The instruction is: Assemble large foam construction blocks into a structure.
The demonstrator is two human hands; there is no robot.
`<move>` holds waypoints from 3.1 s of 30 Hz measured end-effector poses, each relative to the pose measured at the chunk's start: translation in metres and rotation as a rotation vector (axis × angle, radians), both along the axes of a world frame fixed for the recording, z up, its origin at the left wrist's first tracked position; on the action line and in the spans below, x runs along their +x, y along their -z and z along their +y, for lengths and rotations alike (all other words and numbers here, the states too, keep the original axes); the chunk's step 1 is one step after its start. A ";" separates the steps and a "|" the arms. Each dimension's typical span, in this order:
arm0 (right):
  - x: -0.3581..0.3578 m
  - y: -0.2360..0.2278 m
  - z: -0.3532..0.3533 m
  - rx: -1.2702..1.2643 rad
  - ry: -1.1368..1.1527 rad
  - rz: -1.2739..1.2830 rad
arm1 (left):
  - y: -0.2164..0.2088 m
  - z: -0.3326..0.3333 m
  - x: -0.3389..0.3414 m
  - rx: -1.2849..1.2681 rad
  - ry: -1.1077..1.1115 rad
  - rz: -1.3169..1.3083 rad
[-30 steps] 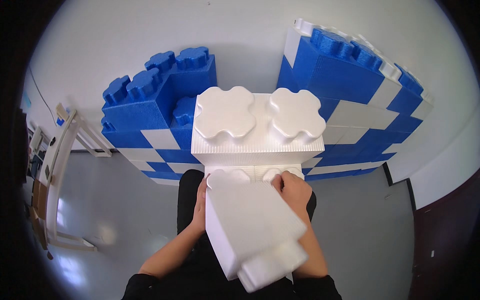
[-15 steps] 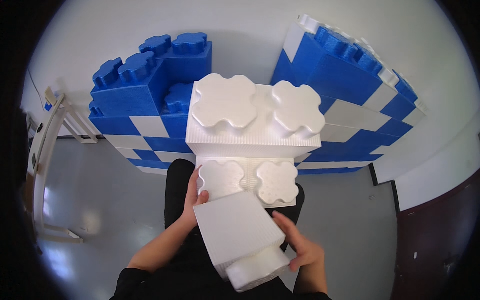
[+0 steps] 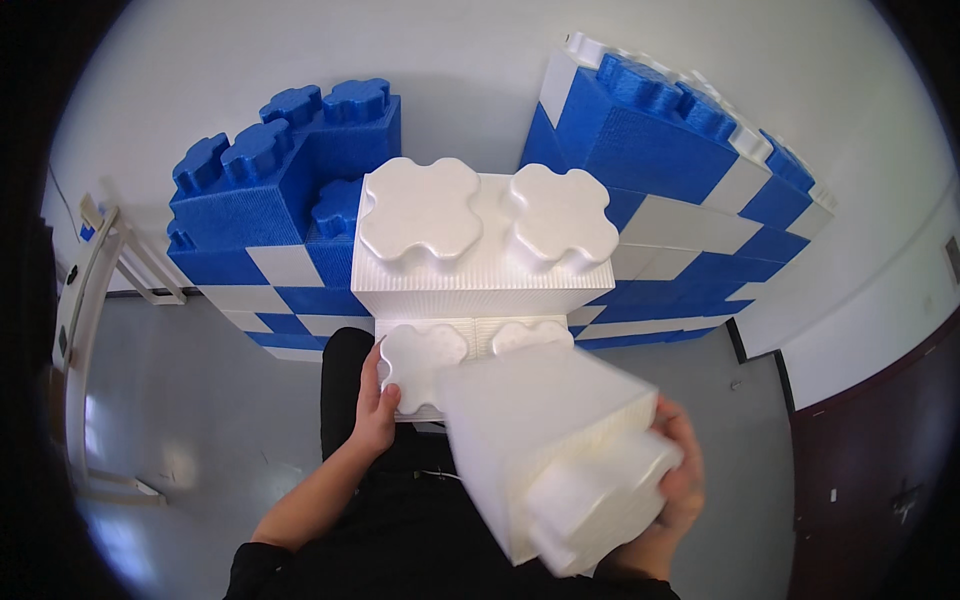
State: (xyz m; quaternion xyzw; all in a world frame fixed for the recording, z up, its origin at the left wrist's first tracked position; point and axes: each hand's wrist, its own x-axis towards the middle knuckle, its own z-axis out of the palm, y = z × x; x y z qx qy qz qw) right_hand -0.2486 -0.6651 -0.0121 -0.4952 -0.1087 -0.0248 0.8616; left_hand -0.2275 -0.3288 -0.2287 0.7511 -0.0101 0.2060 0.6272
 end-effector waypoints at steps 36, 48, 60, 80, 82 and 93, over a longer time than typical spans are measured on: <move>0.097 -0.061 0.076 -1.538 0.409 -0.693 | -0.009 -0.001 -0.001 0.041 -0.014 0.015; 0.105 -0.044 0.079 -1.602 0.437 -0.765 | -0.012 -0.001 -0.001 0.082 -0.016 0.030; 0.109 -0.030 0.077 -1.565 0.434 -0.829 | -0.019 0.010 0.008 -0.077 0.065 0.227; 0.123 -0.085 0.052 -1.900 -0.369 -0.790 | -0.037 -0.003 0.008 0.022 -0.038 0.214; 0.120 -0.086 0.052 -1.903 -0.358 -0.817 | -0.040 -0.004 0.006 0.026 -0.044 0.227; 0.118 -0.094 0.054 -1.932 -0.339 -0.861 | -0.047 -0.005 0.005 -0.012 -0.013 0.259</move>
